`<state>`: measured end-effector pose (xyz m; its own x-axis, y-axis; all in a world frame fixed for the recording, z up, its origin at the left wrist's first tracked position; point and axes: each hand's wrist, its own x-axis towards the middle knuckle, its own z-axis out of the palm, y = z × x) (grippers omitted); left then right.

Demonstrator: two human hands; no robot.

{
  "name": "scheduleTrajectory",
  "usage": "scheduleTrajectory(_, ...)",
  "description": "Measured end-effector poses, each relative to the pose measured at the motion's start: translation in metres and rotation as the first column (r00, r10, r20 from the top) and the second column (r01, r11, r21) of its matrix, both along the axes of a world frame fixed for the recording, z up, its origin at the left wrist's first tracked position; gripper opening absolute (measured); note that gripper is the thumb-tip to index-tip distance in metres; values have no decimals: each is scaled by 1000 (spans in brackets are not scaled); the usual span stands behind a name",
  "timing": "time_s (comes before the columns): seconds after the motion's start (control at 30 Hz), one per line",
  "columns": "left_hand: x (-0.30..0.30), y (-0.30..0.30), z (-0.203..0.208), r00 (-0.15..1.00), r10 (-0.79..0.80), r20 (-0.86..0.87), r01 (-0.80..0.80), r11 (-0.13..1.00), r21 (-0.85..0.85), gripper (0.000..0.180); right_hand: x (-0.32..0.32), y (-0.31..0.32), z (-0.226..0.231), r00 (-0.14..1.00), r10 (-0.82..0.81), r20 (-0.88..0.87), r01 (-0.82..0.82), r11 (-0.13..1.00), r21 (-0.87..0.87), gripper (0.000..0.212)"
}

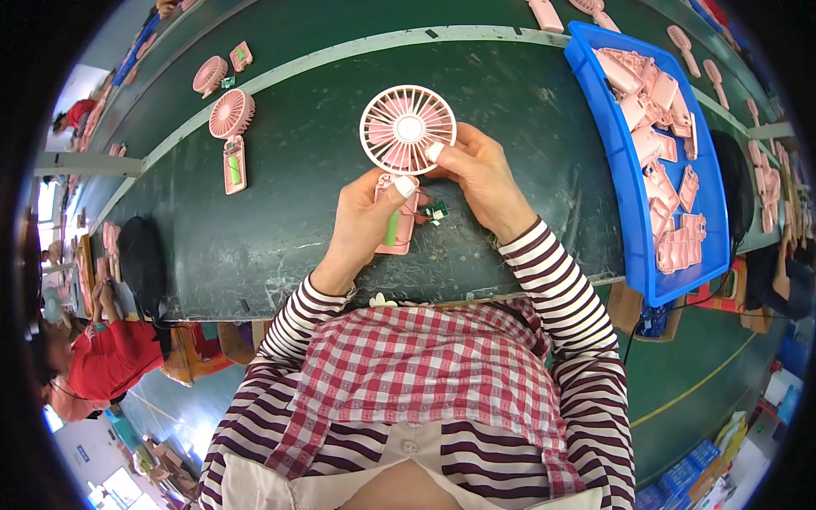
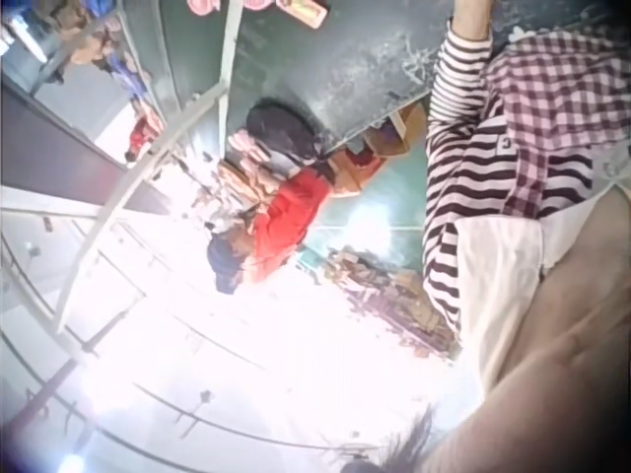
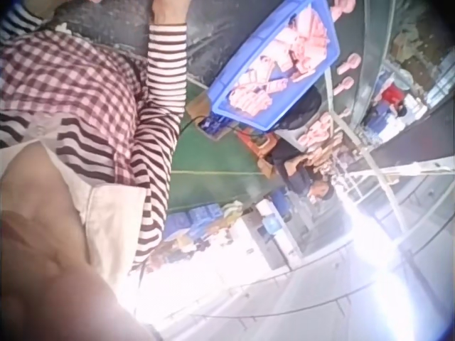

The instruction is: The person assembles portable fans by fitting circuit components into the fan handles, snapping on the plastic back covers by hand, and placing the assembled fans onto the conveyor belt.

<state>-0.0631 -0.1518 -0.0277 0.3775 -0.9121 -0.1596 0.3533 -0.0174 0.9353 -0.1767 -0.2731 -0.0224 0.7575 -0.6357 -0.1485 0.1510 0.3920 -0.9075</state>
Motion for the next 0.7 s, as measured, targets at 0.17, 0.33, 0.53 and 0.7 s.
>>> scheduleTrajectory(0.17,2,-3,-1,959,10,282,-15,1000,14,17,3,-3,-2,999,0,46,-2,999,54,39)
scheduleTrajectory(0.33,8,-4,15,996,56,-71,-48,994,103,18,5,2,-1,996,-87,-6,84,981,-175,43)
scheduleTrajectory(0.53,24,-8,16,914,112,-390,-11,967,253,26,-15,22,0,957,-285,54,113,197,-974,31)
scheduleTrajectory(0.7,13,-6,7,913,38,-407,71,966,249,19,5,26,5,959,-250,133,147,36,-989,28)
